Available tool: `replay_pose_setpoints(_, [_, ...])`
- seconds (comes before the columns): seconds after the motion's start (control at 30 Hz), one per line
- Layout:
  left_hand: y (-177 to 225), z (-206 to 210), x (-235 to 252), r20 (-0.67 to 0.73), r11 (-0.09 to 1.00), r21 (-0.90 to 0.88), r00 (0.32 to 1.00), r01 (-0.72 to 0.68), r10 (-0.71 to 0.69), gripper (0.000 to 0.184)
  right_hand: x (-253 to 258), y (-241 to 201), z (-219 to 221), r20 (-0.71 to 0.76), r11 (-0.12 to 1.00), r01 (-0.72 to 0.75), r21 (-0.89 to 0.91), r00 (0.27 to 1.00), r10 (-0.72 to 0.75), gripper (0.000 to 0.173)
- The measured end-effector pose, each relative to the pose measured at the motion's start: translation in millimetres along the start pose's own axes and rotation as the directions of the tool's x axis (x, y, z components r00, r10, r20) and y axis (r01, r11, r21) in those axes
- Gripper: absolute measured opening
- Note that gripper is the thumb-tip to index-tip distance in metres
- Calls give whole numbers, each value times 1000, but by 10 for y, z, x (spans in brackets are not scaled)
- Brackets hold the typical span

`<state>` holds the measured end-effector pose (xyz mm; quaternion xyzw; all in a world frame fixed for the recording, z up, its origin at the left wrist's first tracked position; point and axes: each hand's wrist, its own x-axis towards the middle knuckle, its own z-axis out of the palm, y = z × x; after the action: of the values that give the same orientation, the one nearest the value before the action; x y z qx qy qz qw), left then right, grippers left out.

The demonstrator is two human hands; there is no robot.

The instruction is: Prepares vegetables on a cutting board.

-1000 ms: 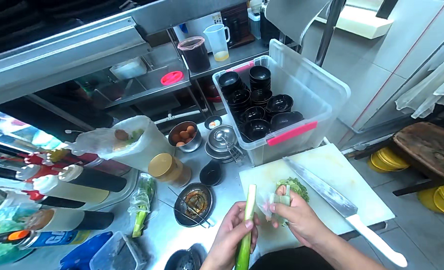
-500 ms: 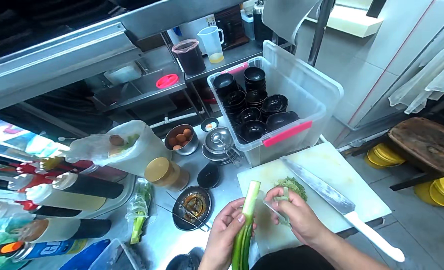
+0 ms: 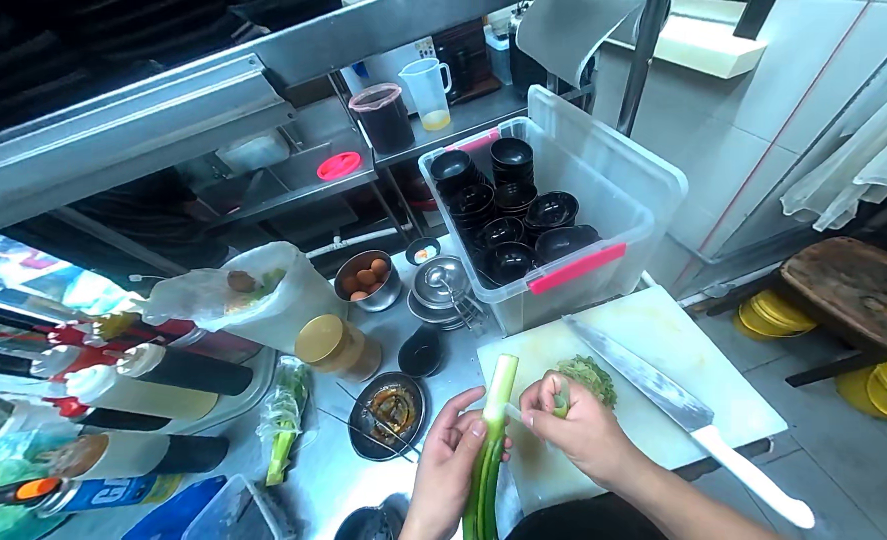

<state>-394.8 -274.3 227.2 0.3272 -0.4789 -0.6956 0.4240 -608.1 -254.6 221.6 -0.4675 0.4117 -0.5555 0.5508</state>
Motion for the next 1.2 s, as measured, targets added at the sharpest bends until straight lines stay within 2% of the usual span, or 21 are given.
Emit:
replay_pose_setpoints(0.1, [7,23,-11,-44,994,101,999,-27,32,53,-40,-7,2,54,995,30,-92,998,-25,15])
replay_pose_setpoints(0.23, [-56,47,-11,-109,959,268,986,-92,125,48,-72,8,-22,174,961,159,-225,977,-121,10])
replay_pose_setpoints(0.33, [-63,59,-11,-125,960,263,984,-94,130,49,-91,29,-13,202,943,224,-246,964,-176,8])
replay_pose_setpoints(0.4, [-70,77,-11,-124,954,276,980,-114,153,52,-100,4,-22,195,955,207,-214,967,-166,9])
replay_pose_setpoints(0.57, [-126,73,-21,-112,894,414,965,-171,236,69,-119,-113,-55,142,1000,31,-5,989,-30,14])
replay_pose_setpoints(0.67, [-174,87,-29,-110,748,636,938,-188,329,76,-115,-114,-79,194,995,-4,99,981,-16,14])
replay_pose_setpoints(0.77, [-189,125,-42,-34,501,838,896,-216,443,72,-133,-96,-66,229,964,-60,260,973,-2,14])
replay_pose_setpoints(0.83, [-199,152,-49,58,358,894,862,-269,503,66,-131,-112,-64,227,927,-94,363,974,11,13])
replay_pose_setpoints(0.9, [-223,160,-60,141,260,914,847,-310,512,61,-120,-152,-71,188,914,-93,395,982,19,12])
replay_pose_setpoints(0.97, [-235,163,-71,228,192,914,843,-358,487,58,-112,-222,-85,96,959,-59,278,995,33,9])
replay_pose_setpoints(1.03, [-230,150,-77,325,145,895,838,-423,437,58,-109,-299,-112,-34,999,4,-33,999,-5,7])
replay_pose_setpoints(1.07, [-228,135,-83,370,135,880,835,-456,407,58,-112,-321,-134,-91,975,43,-217,994,-64,7])
replay_pose_setpoints(1.13, [-231,104,-97,437,145,845,820,-515,370,57,-108,-320,-213,-147,845,110,-524,965,-217,8])
replay_pose_setpoints(1.2, [-236,75,-118,459,235,793,804,-563,376,58,-85,-335,-321,-130,758,107,-644,960,-246,9])
